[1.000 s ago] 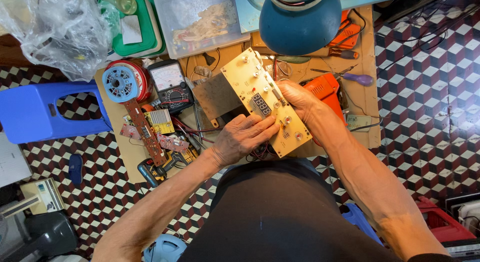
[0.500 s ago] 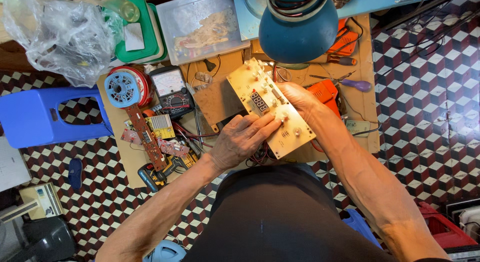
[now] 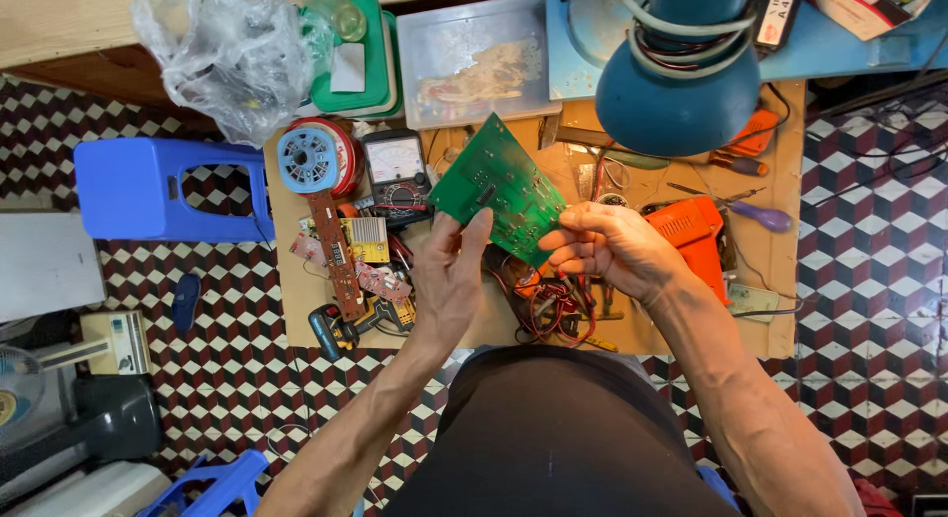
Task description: The person uses pliers to trim a wire on a circuit board, then repeatedly flips and rotates the board to inspect both sides under a work lamp. The person handles the circuit board and pliers throughout the clip.
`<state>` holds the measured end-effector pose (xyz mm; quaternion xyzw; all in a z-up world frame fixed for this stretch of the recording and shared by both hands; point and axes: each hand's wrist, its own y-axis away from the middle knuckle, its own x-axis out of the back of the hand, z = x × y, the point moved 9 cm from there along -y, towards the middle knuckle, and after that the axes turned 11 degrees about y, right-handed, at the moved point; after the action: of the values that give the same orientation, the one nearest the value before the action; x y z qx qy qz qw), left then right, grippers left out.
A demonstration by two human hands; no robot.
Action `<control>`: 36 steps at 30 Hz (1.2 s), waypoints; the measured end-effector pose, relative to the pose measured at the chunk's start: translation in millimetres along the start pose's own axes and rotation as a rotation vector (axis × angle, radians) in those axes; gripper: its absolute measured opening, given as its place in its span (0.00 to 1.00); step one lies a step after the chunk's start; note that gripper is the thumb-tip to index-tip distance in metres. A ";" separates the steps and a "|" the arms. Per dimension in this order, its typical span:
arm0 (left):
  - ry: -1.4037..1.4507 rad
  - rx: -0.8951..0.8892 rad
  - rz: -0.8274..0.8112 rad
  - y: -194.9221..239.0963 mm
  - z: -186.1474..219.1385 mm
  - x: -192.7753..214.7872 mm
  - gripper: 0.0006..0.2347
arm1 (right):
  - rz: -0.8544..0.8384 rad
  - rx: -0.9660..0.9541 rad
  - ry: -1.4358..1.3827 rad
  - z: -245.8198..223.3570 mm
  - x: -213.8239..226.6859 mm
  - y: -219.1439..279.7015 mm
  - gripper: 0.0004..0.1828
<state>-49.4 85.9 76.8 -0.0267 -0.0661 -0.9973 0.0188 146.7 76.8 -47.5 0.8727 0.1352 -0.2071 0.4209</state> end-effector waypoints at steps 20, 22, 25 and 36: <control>0.684 0.468 -0.001 -6.7 -102.5 -20.9 0.08 | 0.121 0.050 -0.112 23.1 36.9 32.0 0.09; 0.685 0.497 0.012 -4.6 -110.2 -21.4 0.08 | 0.135 0.047 -0.101 26.3 40.1 32.6 0.09; 0.657 0.538 0.038 -3.8 -120.9 -20.8 0.08 | 0.151 0.049 -0.104 29.4 44.1 33.2 0.10; 0.679 0.593 0.014 -2.0 -133.7 -34.6 0.07 | 0.230 0.085 -0.113 34.3 59.5 41.0 0.12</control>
<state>-21.7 71.3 -57.8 0.3081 -0.3390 -0.8873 0.0532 207.2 28.4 -67.1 0.8865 0.0012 -0.2119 0.4114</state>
